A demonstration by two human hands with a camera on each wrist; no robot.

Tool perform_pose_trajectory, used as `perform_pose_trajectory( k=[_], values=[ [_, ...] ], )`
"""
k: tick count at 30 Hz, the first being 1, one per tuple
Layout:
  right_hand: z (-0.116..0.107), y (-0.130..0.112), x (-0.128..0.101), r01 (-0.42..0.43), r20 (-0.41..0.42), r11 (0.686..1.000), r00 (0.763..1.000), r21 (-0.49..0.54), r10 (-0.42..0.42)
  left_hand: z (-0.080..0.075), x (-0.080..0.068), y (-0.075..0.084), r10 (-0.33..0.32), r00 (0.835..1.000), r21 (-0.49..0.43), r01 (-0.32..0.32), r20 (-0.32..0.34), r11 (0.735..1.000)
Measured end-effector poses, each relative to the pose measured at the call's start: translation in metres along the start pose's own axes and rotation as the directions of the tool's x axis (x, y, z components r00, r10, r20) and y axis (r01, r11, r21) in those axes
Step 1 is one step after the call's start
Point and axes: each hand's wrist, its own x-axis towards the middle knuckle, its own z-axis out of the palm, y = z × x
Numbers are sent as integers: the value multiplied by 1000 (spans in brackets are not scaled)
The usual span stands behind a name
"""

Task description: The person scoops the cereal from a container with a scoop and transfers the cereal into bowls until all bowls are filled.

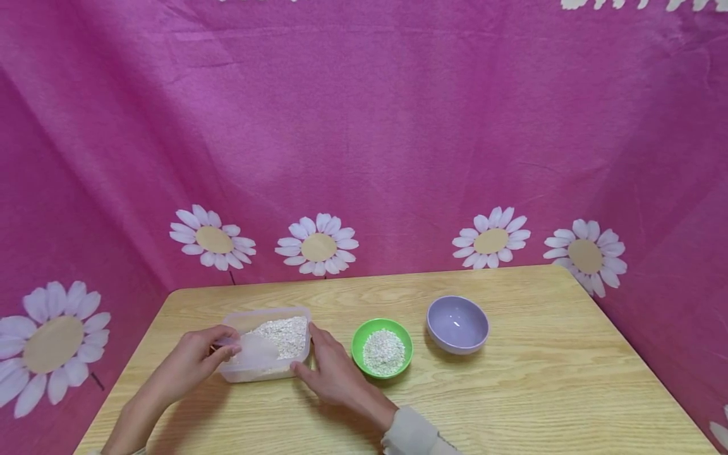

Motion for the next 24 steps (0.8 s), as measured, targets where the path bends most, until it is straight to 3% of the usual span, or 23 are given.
perform_pose_trajectory(
  k=[15, 24],
  values=[
    [0, 1, 2, -4, -8, 1000, 1000, -24, 4, 31, 6, 5, -68, 995, -70, 63, -79, 996],
    [0, 1, 2, 3, -15, 1000, 1000, -1, -3, 40, 7, 10, -96, 994, -66, 92, -57, 994]
  ],
)
